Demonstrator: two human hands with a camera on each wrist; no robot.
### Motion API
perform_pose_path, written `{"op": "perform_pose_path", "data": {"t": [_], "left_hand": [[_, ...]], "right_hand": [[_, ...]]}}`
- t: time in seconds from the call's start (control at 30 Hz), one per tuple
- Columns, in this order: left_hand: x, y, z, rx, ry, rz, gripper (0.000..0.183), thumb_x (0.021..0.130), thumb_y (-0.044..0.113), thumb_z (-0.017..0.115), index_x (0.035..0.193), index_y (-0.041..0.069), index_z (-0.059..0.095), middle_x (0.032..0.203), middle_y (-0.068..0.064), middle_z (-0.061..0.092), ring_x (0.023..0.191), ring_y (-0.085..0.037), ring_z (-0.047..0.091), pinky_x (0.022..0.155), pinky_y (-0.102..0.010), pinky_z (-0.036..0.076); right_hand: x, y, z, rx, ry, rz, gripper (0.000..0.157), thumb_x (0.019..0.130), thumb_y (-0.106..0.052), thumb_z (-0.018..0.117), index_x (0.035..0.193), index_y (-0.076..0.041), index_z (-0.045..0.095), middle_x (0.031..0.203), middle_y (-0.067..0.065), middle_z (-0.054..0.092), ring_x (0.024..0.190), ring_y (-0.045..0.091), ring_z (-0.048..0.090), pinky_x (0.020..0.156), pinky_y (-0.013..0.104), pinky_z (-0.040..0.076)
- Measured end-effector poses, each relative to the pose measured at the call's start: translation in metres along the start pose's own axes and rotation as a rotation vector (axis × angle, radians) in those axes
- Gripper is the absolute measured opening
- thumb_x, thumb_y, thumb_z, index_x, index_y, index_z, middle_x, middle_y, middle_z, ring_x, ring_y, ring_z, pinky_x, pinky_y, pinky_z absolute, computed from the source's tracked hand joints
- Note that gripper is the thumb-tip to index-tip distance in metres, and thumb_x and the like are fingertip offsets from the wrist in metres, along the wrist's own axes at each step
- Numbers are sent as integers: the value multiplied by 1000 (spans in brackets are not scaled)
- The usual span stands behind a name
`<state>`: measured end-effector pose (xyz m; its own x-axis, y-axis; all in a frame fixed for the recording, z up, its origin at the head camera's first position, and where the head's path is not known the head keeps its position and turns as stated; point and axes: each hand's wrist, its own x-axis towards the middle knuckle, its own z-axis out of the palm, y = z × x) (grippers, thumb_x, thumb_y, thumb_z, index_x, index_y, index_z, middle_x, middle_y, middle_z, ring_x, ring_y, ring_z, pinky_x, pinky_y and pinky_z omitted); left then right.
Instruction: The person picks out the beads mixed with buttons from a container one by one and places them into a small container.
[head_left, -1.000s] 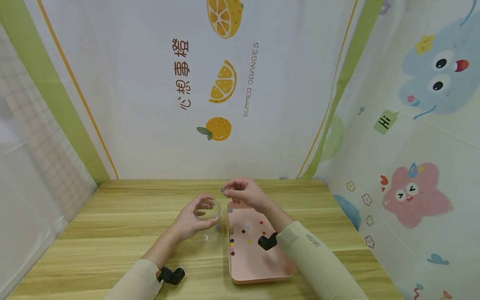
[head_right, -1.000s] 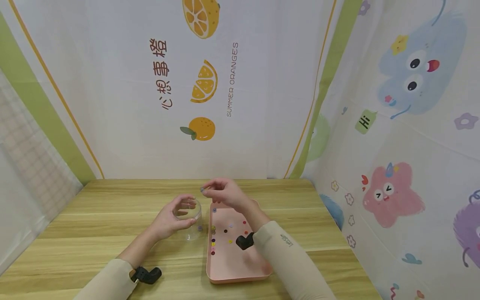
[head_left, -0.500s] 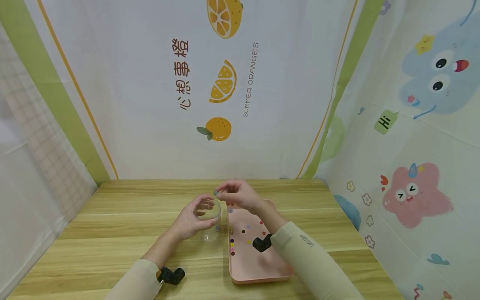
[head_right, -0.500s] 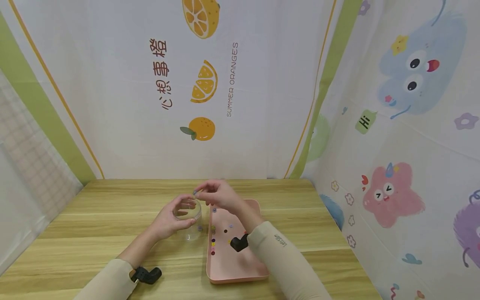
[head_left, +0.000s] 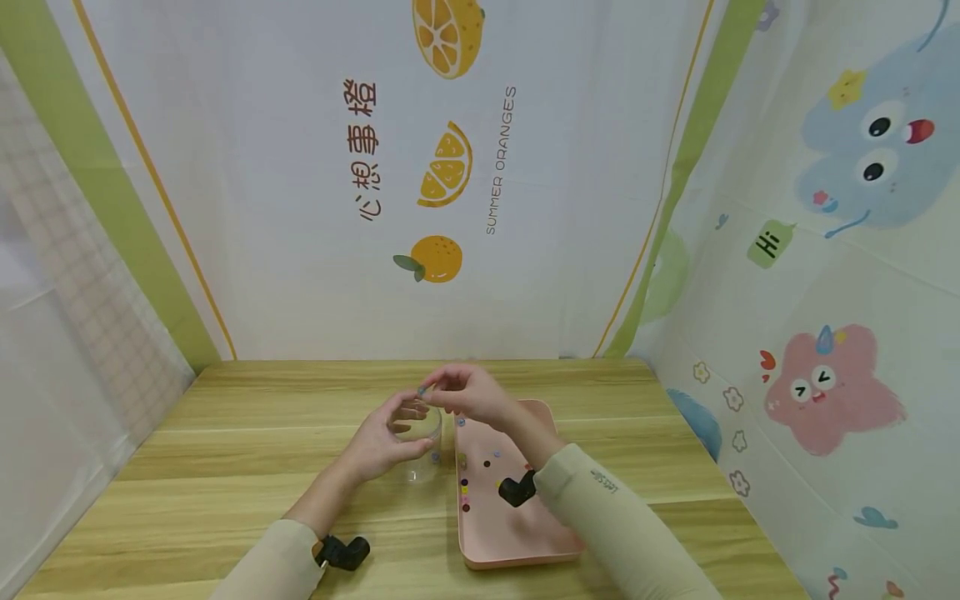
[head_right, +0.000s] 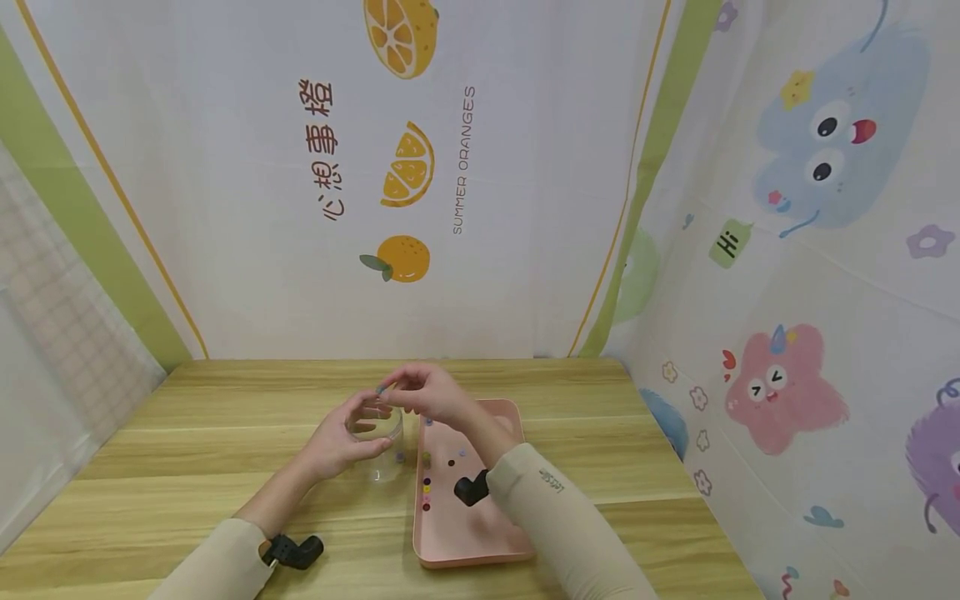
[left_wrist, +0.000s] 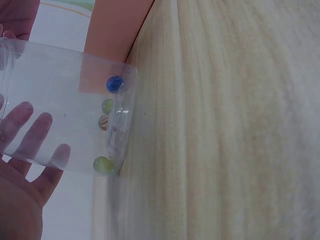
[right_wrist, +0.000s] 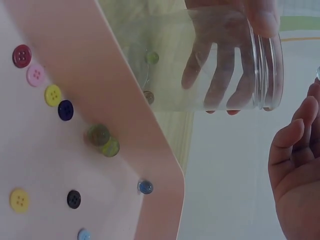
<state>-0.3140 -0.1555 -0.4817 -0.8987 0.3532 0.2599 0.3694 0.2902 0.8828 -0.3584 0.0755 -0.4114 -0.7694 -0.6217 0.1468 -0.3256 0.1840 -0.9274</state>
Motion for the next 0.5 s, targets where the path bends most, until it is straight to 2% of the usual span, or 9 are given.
{"op": "perform_pose_path", "data": {"t": [0.23, 0.5], "left_hand": [[0, -1, 0, -6, -5, 1, 72, 95, 27, 86, 157, 15, 51, 149, -27, 62, 139, -42, 61, 117, -69, 48], [-1, -3, -1, -15, -13, 11, 72, 96, 27, 85, 157, 13, 50, 149, -25, 62, 140, -43, 60, 118, -71, 46]], "right_hand": [[2, 0, 3, -32, 0, -16, 23, 105, -19, 74, 125, -8, 76, 89, -6, 68, 71, 14, 53, 60, 24, 48], [3, -2, 7, -25, -19, -50, 25, 104, -16, 74, 126, -5, 76, 85, -7, 67, 68, 12, 51, 62, 25, 46]]}}
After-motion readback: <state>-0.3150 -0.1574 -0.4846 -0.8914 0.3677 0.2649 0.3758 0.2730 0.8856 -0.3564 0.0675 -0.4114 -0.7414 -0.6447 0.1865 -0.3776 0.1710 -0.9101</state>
